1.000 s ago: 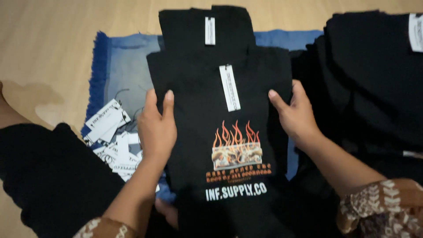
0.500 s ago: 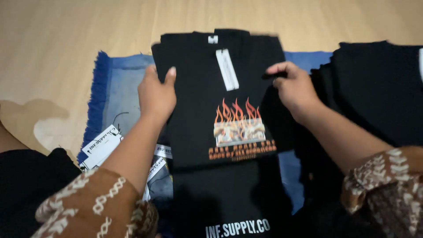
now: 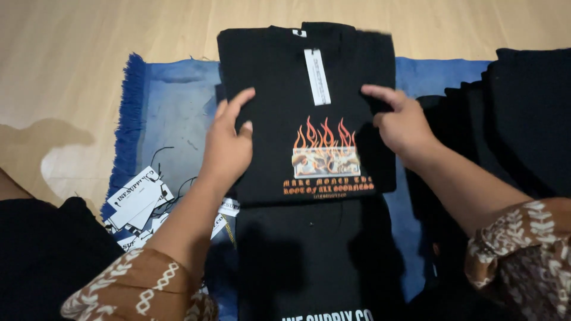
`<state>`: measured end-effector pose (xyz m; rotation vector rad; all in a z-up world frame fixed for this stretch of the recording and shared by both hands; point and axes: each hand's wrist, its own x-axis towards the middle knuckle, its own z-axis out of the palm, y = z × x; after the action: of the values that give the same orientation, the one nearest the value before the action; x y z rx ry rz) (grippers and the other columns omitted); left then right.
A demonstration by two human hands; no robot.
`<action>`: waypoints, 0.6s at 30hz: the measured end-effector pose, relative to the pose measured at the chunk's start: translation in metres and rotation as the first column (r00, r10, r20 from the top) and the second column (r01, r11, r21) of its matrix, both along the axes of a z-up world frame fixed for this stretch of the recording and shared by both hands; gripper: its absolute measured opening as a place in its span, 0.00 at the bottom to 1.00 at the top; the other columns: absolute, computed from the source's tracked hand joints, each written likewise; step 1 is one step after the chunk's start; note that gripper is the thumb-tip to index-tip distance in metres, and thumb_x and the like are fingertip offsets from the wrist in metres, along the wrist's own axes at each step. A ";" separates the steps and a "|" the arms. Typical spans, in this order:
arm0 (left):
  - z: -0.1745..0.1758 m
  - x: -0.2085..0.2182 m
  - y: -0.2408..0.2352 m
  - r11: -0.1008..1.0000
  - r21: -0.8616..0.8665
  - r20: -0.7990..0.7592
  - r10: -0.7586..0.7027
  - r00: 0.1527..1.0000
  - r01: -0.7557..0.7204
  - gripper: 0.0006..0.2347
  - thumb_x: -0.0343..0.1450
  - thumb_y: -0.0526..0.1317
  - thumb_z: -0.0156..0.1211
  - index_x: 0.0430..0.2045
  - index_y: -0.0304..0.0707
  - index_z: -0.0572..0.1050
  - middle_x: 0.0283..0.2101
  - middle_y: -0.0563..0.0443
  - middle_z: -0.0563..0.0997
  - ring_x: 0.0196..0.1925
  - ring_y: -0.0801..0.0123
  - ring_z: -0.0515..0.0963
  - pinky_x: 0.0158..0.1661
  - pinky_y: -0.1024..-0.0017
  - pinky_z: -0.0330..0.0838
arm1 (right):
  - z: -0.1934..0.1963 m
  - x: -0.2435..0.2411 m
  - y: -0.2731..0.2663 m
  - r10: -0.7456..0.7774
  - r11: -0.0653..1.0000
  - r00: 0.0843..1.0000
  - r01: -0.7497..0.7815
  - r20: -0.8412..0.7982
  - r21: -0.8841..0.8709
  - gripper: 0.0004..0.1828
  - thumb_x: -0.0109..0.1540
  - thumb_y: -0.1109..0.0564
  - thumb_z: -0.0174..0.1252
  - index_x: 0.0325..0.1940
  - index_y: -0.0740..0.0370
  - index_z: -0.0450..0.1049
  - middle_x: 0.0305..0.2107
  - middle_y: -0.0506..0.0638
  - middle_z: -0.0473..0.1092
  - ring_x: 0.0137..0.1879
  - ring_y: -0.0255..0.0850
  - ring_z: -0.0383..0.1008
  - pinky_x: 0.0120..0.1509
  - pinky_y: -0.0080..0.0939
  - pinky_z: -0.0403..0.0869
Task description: Manually attaching brand tags to folded shirts by threading strings through labels and then stacking the finished items.
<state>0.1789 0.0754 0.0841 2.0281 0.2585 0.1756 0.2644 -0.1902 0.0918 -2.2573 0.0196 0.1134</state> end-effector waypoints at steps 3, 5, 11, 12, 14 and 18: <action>0.005 0.016 0.002 0.999 0.022 0.103 0.042 0.994 -0.045 0.24 0.74 0.27 0.48 0.65 0.57 0.69 0.68 0.20 0.61 0.76 0.34 0.50 0.71 0.47 0.44 | 0.010 0.013 0.004 0.083 0.993 0.980 -0.097 0.180 0.070 0.36 0.57 0.74 0.48 0.67 0.52 0.73 0.61 0.65 0.65 0.73 0.62 0.57 0.73 0.55 0.59; -0.016 0.031 0.010 0.994 0.086 0.162 0.057 0.985 -0.071 0.25 0.71 0.26 0.49 0.65 0.51 0.66 0.66 0.32 0.65 0.66 0.45 0.63 0.61 0.57 0.57 | 0.010 0.022 0.003 0.093 0.991 0.986 -0.105 0.138 0.077 0.36 0.58 0.74 0.50 0.68 0.49 0.68 0.63 0.60 0.63 0.71 0.55 0.61 0.73 0.52 0.62; -0.036 0.024 0.010 0.998 0.044 -0.185 0.053 0.981 -0.045 0.23 0.75 0.35 0.53 0.69 0.49 0.63 0.70 0.27 0.57 0.76 0.41 0.52 0.71 0.47 0.49 | -0.021 0.008 0.000 -0.015 0.999 0.979 0.022 -0.203 0.035 0.32 0.63 0.60 0.58 0.71 0.40 0.67 0.58 0.60 0.68 0.63 0.52 0.68 0.57 0.48 0.69; -0.035 0.018 0.007 0.998 0.030 -0.253 0.056 0.966 -0.050 0.25 0.75 0.35 0.53 0.70 0.55 0.61 0.73 0.29 0.51 0.78 0.42 0.47 0.71 0.47 0.48 | -0.024 0.004 -0.002 -0.054 0.998 0.961 0.041 -0.271 -0.051 0.30 0.64 0.58 0.58 0.69 0.33 0.70 0.65 0.55 0.65 0.72 0.52 0.63 0.65 0.53 0.68; -0.024 0.014 0.003 0.998 0.019 -0.223 0.071 0.972 -0.068 0.25 0.75 0.32 0.52 0.70 0.53 0.62 0.74 0.29 0.50 0.77 0.39 0.48 0.71 0.45 0.49 | -0.030 0.001 -0.007 -0.056 0.997 0.973 0.041 -0.222 -0.072 0.29 0.64 0.59 0.58 0.68 0.34 0.71 0.65 0.53 0.65 0.72 0.53 0.62 0.67 0.56 0.67; -0.006 0.008 -0.003 0.992 -0.042 -0.156 0.114 0.981 -0.122 0.25 0.75 0.28 0.49 0.69 0.53 0.63 0.74 0.30 0.48 0.76 0.34 0.50 0.70 0.43 0.51 | -0.034 -0.004 -0.008 -0.059 0.985 0.994 0.043 -0.097 -0.165 0.28 0.64 0.60 0.57 0.67 0.36 0.72 0.68 0.48 0.61 0.72 0.55 0.63 0.70 0.61 0.66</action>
<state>0.1868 0.0729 0.0778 1.9784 0.4764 0.0858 0.2606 -0.1981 0.0578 -2.4104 0.1459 0.2059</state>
